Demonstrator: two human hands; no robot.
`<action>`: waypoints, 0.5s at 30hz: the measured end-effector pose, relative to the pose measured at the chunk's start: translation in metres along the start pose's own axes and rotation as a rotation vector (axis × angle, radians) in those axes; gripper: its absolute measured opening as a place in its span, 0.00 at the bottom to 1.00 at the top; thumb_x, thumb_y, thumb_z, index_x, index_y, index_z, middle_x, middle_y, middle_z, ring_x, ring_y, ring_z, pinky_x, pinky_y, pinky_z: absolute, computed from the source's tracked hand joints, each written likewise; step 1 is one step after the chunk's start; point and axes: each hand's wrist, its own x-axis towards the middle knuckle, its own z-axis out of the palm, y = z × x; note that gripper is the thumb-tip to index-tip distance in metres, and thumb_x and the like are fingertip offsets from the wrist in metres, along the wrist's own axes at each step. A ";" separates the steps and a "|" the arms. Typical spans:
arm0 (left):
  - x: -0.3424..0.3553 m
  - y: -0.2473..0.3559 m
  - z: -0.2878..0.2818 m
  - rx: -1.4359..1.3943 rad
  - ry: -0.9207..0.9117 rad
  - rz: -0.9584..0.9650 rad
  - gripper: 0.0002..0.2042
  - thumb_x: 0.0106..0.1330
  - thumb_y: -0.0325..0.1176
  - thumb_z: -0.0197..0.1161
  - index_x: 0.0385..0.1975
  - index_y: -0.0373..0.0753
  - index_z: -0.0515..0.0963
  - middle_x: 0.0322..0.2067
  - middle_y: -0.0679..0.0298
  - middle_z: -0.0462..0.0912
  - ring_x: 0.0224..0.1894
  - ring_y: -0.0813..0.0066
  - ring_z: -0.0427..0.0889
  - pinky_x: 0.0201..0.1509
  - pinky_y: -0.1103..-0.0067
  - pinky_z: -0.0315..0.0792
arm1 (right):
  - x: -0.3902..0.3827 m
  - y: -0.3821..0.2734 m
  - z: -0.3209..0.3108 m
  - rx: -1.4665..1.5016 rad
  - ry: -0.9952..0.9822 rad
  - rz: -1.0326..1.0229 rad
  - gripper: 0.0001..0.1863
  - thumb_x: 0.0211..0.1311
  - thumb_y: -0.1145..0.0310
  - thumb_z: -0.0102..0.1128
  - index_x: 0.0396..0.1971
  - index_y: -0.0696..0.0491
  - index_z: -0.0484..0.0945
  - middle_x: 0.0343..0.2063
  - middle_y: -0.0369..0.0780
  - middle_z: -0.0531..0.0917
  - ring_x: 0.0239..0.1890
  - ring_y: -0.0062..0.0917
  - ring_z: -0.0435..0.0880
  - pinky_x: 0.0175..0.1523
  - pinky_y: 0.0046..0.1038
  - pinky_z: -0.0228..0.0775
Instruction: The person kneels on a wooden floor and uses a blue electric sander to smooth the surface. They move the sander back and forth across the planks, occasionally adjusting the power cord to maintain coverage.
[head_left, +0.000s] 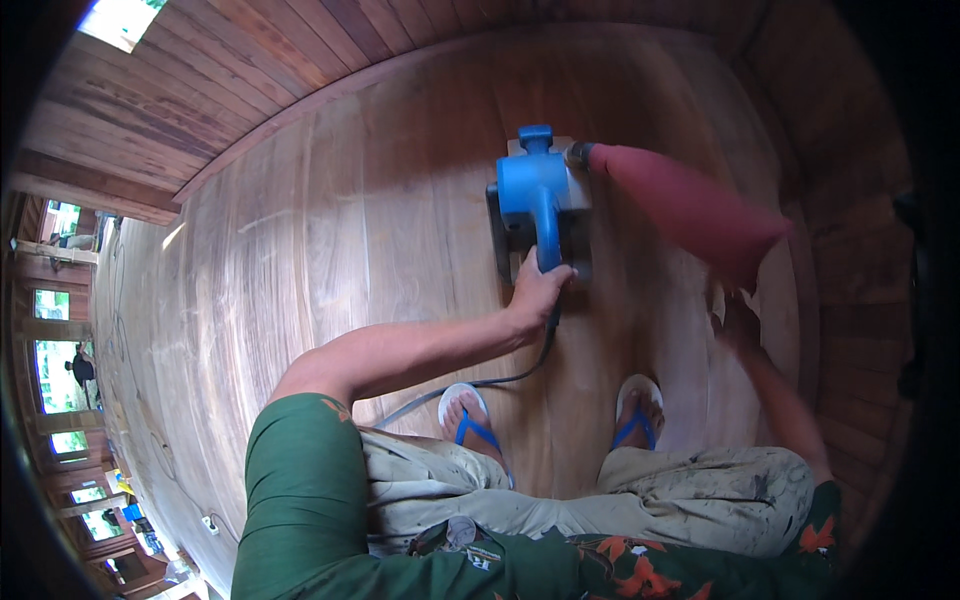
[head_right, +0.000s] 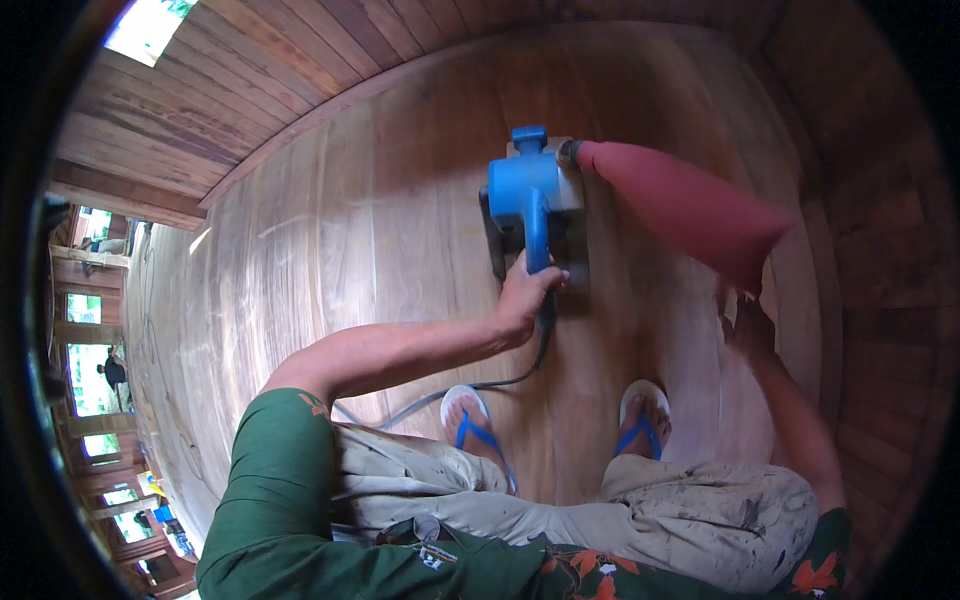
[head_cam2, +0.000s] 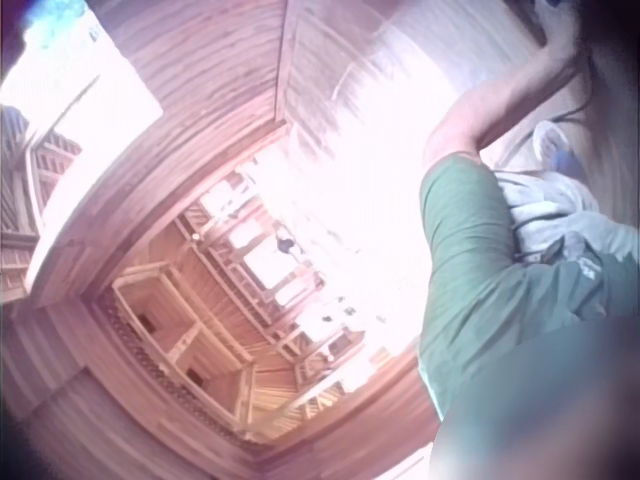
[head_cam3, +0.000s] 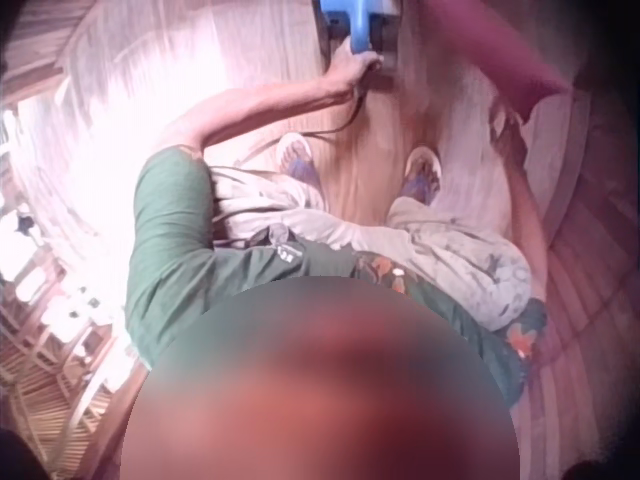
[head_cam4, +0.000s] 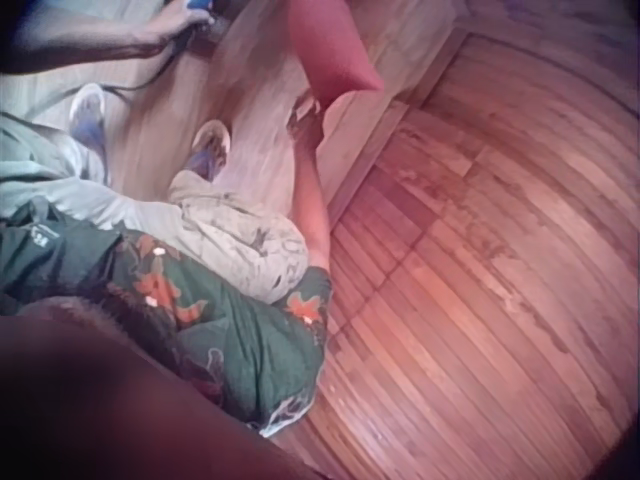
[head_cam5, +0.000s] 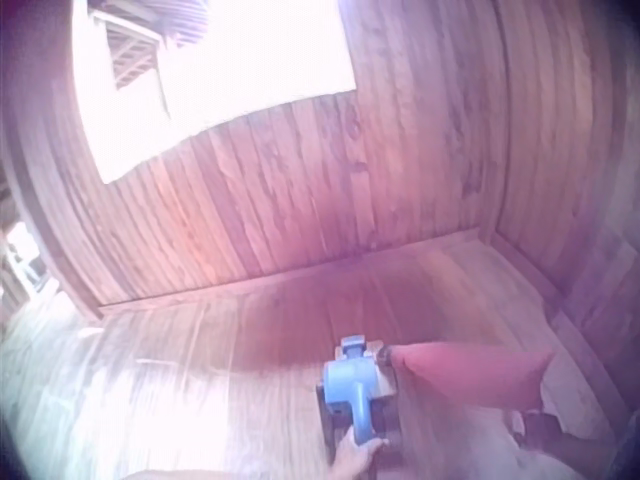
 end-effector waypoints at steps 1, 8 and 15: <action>0.012 0.005 -0.002 0.047 0.022 0.013 0.14 0.58 0.26 0.65 0.42 0.39 0.70 0.31 0.65 0.74 0.34 0.75 0.77 0.43 0.76 0.71 | -0.001 -0.006 -0.011 -0.012 0.023 -0.023 0.38 0.65 0.55 0.60 0.70 0.58 0.62 0.67 0.51 0.67 0.66 0.41 0.72 0.66 0.37 0.70; 0.077 0.022 -0.018 0.061 0.039 0.103 0.15 0.55 0.29 0.65 0.41 0.39 0.72 0.31 0.65 0.75 0.34 0.75 0.76 0.39 0.76 0.72 | -0.001 -0.030 -0.045 -0.066 -0.222 0.053 0.44 0.63 0.52 0.63 0.70 0.63 0.58 0.69 0.58 0.63 0.67 0.46 0.71 0.67 0.38 0.69; 0.123 0.032 -0.022 0.021 0.069 0.136 0.19 0.55 0.28 0.67 0.46 0.39 0.71 0.30 0.65 0.74 0.32 0.77 0.76 0.36 0.78 0.71 | 0.026 -0.131 -0.134 0.166 -0.264 -0.432 0.37 0.68 0.51 0.59 0.71 0.56 0.63 0.67 0.53 0.70 0.67 0.46 0.71 0.71 0.40 0.62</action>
